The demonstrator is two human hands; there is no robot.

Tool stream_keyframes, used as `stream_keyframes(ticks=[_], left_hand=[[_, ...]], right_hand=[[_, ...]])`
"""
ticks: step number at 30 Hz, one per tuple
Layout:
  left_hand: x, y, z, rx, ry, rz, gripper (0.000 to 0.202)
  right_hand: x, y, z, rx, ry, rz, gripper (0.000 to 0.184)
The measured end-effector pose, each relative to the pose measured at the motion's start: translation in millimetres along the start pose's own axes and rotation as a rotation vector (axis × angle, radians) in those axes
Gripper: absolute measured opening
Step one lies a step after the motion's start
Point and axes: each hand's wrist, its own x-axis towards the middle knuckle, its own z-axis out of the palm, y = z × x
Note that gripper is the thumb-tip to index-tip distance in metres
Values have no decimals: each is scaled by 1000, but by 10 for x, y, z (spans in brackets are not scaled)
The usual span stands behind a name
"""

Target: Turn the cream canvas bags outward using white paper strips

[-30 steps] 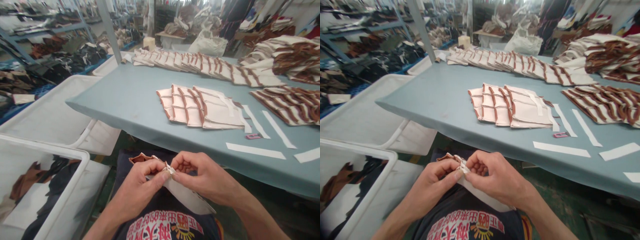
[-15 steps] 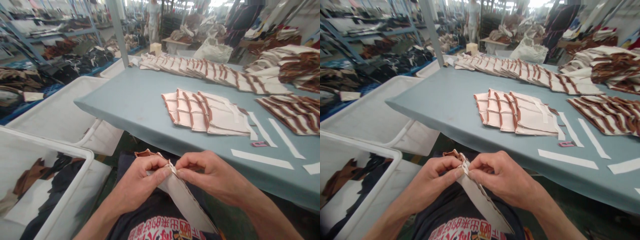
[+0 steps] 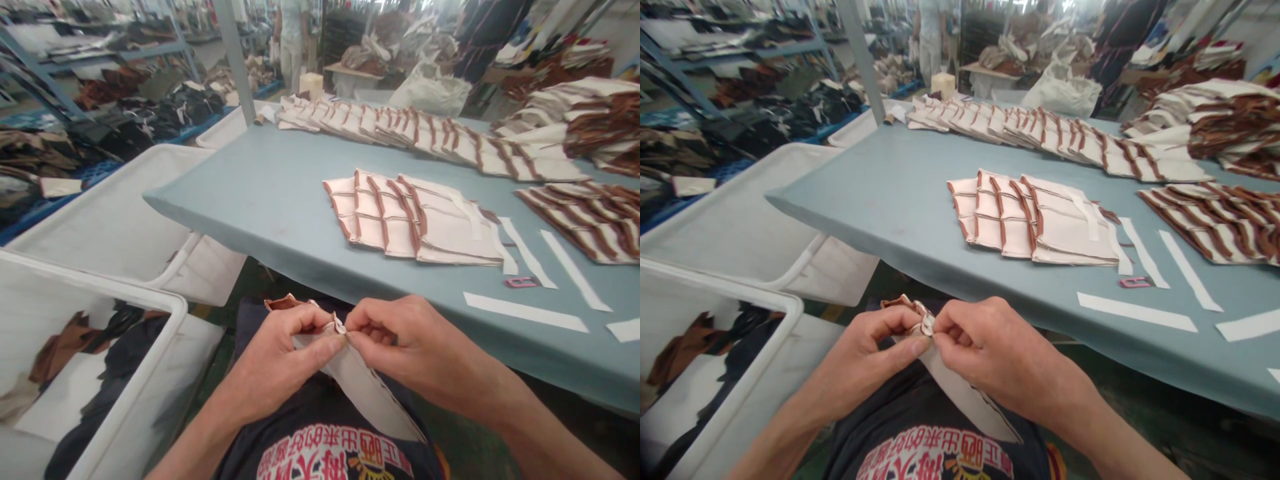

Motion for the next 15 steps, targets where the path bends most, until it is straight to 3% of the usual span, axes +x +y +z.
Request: stream_keyframes(ticks=[5, 15], left_hand=[[0, -7, 74, 48, 49, -32, 19], [68, 12, 156, 10, 81, -126, 16]], right_hand=[[-14, 53, 49, 183, -20, 67, 19], [53, 139, 244, 179, 99, 100, 14]])
